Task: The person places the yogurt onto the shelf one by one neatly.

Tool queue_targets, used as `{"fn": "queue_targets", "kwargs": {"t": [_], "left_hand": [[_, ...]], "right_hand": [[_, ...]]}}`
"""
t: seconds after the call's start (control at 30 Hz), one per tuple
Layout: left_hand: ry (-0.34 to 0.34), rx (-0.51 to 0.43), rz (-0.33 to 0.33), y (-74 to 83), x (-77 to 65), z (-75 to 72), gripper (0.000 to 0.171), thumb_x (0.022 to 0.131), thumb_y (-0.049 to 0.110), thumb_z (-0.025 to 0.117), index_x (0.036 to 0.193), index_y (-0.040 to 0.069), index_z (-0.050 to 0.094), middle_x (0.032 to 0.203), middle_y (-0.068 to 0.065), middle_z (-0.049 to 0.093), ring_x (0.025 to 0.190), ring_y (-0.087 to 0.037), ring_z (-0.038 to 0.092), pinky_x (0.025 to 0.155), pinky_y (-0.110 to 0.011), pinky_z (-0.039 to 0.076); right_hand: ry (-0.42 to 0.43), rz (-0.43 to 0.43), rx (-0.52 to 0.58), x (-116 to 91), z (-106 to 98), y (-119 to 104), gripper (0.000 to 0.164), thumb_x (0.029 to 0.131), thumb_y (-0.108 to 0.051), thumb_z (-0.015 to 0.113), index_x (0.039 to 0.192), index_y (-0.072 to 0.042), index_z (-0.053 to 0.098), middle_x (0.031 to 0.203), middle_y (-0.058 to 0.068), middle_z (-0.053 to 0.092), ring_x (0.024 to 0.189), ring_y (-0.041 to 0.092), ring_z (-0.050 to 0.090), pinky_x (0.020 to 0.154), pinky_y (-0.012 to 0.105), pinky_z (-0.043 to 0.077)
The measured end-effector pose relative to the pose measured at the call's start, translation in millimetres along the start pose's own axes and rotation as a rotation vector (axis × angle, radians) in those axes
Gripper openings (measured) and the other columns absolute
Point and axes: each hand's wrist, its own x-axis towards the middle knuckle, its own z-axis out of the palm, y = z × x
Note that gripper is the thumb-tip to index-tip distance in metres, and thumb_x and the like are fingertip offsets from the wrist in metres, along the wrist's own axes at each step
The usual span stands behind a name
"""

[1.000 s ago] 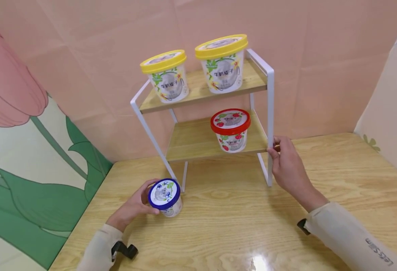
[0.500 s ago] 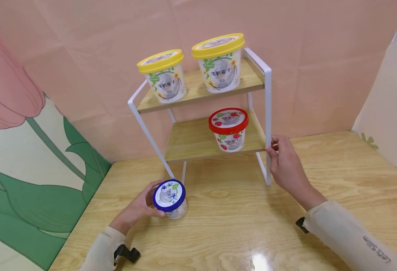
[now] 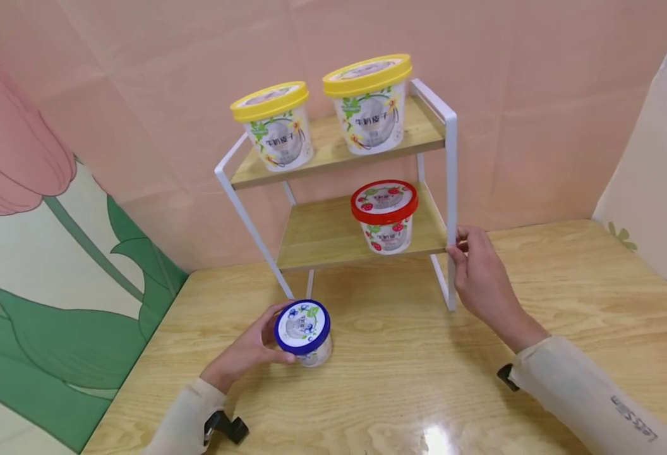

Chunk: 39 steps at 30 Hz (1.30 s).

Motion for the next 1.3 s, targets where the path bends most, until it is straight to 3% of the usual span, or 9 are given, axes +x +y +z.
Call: {"fn": "queue_targets", "kwargs": {"t": [0.13, 0.23, 0.33, 0.47, 0.53, 0.8, 1.0, 1.13, 1.3], "left_hand": [[0.014, 0.005, -0.007, 2.9, 5.9, 7.0, 0.102, 0.074, 0.017, 0.089, 0.155, 0.028, 0.028, 0.151, -0.004, 0.045, 0.139, -0.029, 0.044, 0.115, -0.045, 0.040], [0.016, 0.008, -0.013, 4.1, 11.8, 13.1, 0.099, 0.074, 0.018, 0.089, 0.152, 0.032, 0.031, 0.150, -0.003, 0.046, 0.138, -0.028, 0.045, 0.114, -0.045, 0.041], [0.015, 0.011, -0.028, 4.9, 16.4, 18.6, 0.097, 0.073, 0.020, 0.090, 0.150, 0.038, 0.033, 0.148, 0.000, 0.048, 0.136, -0.027, 0.046, 0.113, -0.045, 0.042], [0.016, 0.007, -0.037, 5.8, 19.5, 24.2, 0.097, 0.074, 0.021, 0.090, 0.150, 0.040, 0.032, 0.147, -0.001, 0.048, 0.135, -0.027, 0.047, 0.112, -0.045, 0.043], [0.016, 0.002, -0.036, 6.8, 20.3, 26.3, 0.097, 0.074, 0.021, 0.089, 0.151, 0.038, 0.031, 0.147, -0.002, 0.048, 0.134, -0.027, 0.048, 0.111, -0.044, 0.044], [-0.006, -0.037, -0.024, 12.2, 21.0, 31.0, 0.104, 0.077, 0.020, 0.087, 0.156, 0.032, 0.020, 0.154, -0.009, 0.040, 0.141, -0.032, 0.040, 0.115, -0.046, 0.040], [0.041, -0.109, -0.063, 13.9, 19.9, 36.3, 0.121, 0.071, 0.022, 0.091, 0.159, 0.030, 0.009, 0.161, -0.012, 0.030, 0.145, -0.031, 0.037, 0.120, -0.045, 0.036], [0.072, -0.113, -0.057, 13.7, 19.7, 39.2, 0.115, 0.072, 0.020, 0.091, 0.158, 0.026, 0.016, 0.156, -0.010, 0.038, 0.140, -0.029, 0.043, 0.116, -0.042, 0.041], [0.099, -0.088, -0.064, 15.2, 19.6, 40.8, 0.099, 0.075, 0.020, 0.089, 0.154, 0.025, 0.029, 0.148, -0.008, 0.046, 0.133, -0.026, 0.047, 0.110, -0.039, 0.044]], "right_hand": [[0.005, -0.004, 0.000, 0.7, 0.3, 0.4, 0.020, 0.099, 0.001, 0.053, 0.116, 0.010, 0.048, 0.105, 0.024, 0.056, 0.092, -0.003, 0.045, 0.071, -0.002, 0.034], [0.005, -0.006, 0.010, 0.5, 0.4, 0.8, 0.019, 0.099, 0.002, 0.054, 0.115, 0.010, 0.048, 0.105, 0.024, 0.055, 0.093, -0.014, 0.038, 0.070, -0.002, 0.035], [0.004, -0.009, 0.008, 0.4, 0.9, 0.1, 0.019, 0.098, 0.003, 0.054, 0.115, 0.010, 0.048, 0.105, 0.024, 0.055, 0.093, -0.005, 0.047, 0.070, -0.002, 0.035], [-0.001, -0.011, 0.008, 1.0, 0.8, -0.7, 0.019, 0.098, 0.004, 0.053, 0.115, 0.011, 0.048, 0.105, 0.025, 0.055, 0.090, 0.029, 0.057, 0.070, -0.003, 0.034], [-0.003, -0.009, 0.008, 1.5, 0.5, -0.8, 0.019, 0.099, 0.004, 0.052, 0.115, 0.011, 0.047, 0.105, 0.026, 0.055, 0.090, 0.037, 0.057, 0.071, -0.003, 0.033], [-0.004, 0.004, 0.008, 1.7, -1.0, -1.0, 0.019, 0.099, 0.003, 0.052, 0.115, 0.011, 0.047, 0.104, 0.026, 0.055, 0.089, 0.036, 0.057, 0.070, -0.003, 0.033], [-0.009, 0.007, 0.018, 0.3, -0.8, -1.0, 0.019, 0.099, 0.003, 0.051, 0.116, 0.011, 0.047, 0.105, 0.027, 0.055, 0.090, 0.039, 0.058, 0.070, -0.004, 0.033], [-0.008, 0.004, 0.021, -0.1, -0.1, -1.3, 0.019, 0.099, 0.003, 0.051, 0.116, 0.011, 0.047, 0.105, 0.027, 0.054, 0.090, 0.039, 0.057, 0.071, -0.003, 0.033], [-0.001, -0.005, 0.014, 0.0, 0.4, -0.6, 0.019, 0.099, 0.002, 0.052, 0.115, 0.011, 0.048, 0.105, 0.026, 0.055, 0.091, 0.029, 0.057, 0.072, -0.003, 0.033]]}}
